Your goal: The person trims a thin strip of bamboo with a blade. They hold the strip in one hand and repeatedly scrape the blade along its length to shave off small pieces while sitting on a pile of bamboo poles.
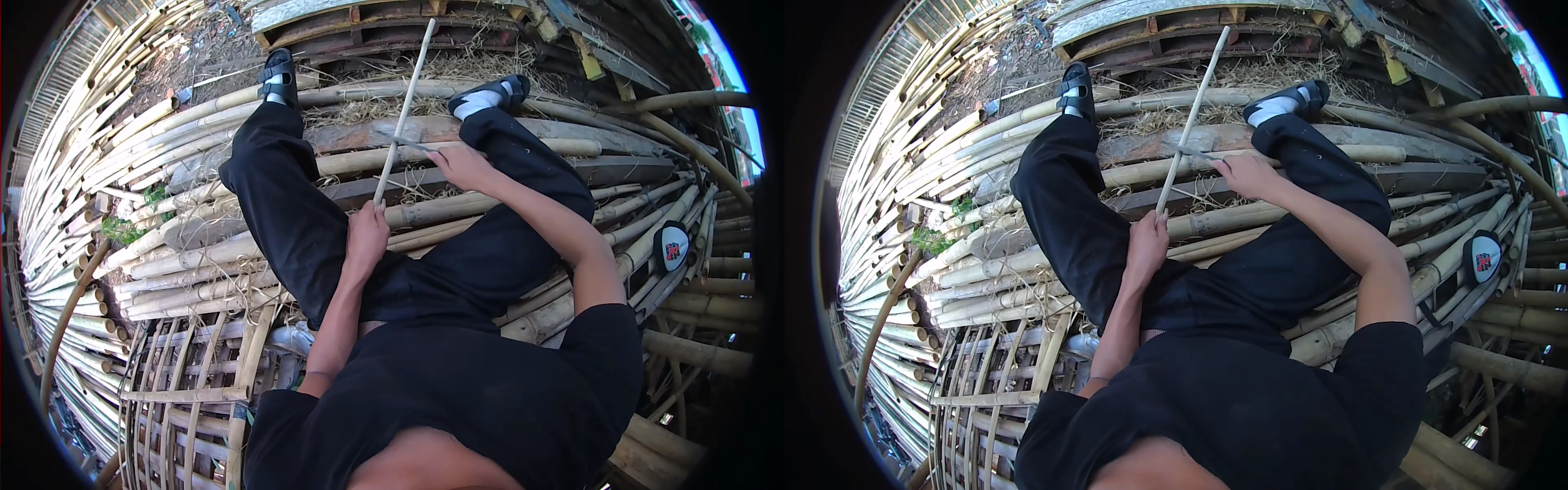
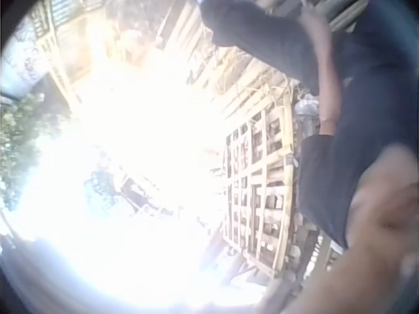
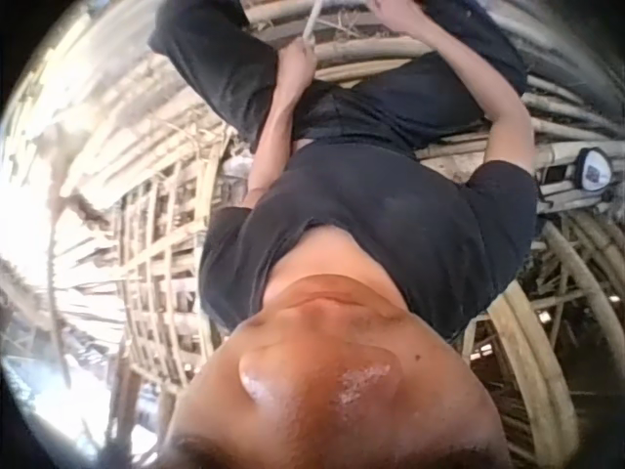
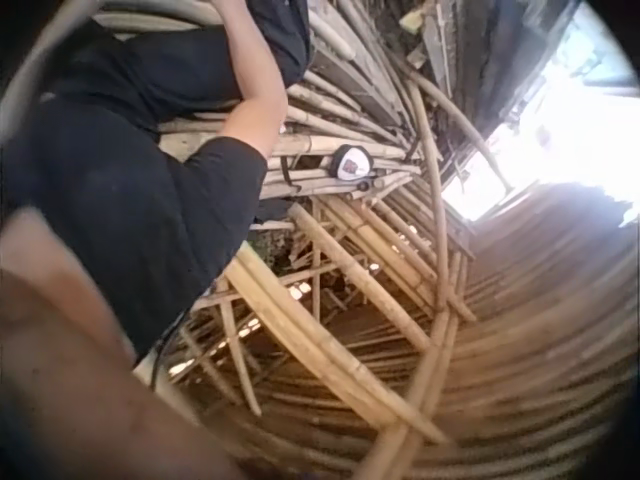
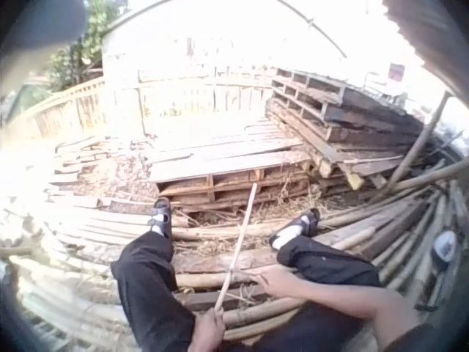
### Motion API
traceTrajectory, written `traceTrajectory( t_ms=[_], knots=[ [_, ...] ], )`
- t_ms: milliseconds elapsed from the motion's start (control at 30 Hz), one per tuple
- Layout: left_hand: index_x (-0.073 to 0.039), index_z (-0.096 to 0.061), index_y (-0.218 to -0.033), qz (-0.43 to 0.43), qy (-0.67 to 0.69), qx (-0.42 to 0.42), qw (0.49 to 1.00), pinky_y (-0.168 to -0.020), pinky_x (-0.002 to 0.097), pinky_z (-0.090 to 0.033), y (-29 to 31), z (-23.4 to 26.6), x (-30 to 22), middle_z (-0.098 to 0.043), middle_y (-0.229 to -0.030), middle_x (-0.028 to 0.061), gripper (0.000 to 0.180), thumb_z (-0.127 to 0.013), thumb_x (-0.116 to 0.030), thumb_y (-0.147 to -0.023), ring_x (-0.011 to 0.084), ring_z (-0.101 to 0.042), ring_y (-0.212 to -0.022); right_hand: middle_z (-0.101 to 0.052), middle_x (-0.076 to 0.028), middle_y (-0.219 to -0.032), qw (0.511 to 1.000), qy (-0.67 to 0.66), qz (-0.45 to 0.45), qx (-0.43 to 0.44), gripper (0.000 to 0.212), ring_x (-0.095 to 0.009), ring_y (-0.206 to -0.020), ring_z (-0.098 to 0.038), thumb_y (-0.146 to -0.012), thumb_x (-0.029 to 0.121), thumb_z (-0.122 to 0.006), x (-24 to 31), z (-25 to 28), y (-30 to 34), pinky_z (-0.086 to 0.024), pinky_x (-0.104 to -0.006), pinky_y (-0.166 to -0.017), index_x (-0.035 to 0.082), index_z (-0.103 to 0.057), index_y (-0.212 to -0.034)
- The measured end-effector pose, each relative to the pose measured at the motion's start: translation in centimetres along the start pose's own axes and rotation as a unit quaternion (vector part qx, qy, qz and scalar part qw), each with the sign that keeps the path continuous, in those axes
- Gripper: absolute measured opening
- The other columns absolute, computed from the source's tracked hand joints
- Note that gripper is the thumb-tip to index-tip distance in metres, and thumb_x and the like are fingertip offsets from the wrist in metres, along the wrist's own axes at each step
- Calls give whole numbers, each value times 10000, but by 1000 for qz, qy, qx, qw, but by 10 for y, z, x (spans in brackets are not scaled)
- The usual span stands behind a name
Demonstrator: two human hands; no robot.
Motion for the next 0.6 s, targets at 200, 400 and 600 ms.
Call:
traceTrajectory(
  t_ms=[200,400,600],
  knots=[
    [60,-497,-774,-15,-7,-7,1000,-561,460,-388,0,-4,2,-514,-638,261,270,-489,-166,-921,454,-506,-625,-610,-270,-872,997,-44,-58,-21,487,-435,-813,-589,-961,406,-361,5,20,-5,-462,-506,-739,-2,-611,-869],
    [45,-534,-816,9,-31,20,999,-601,511,-424,-2,-2,-1,-558,-692,288,251,-479,-177,-918,470,-559,-724,-619,-233,-782,993,5,89,78,503,-445,-795,-590,-951,444,-370,29,-14,19,-467,-515,-742,15,-621,-876],
    [60,-499,-780,-16,-30,-11,999,-575,461,-397,-1,-4,2,-532,-659,266,273,-476,-170,-926,463,-515,-655,-625,-254,-787,994,16,-80,-72,521,-429,-793,-607,-960,412,-368,5,13,-10,-481,-502,-724,-12,-630,-809]
  ],
)
Point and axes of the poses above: each hand's wrist, its own y-axis away from the middle knuckle, its own z-axis out of the back of the hand, x = y × z, the point moved 1 cm from there along -y, towards the middle knuckle
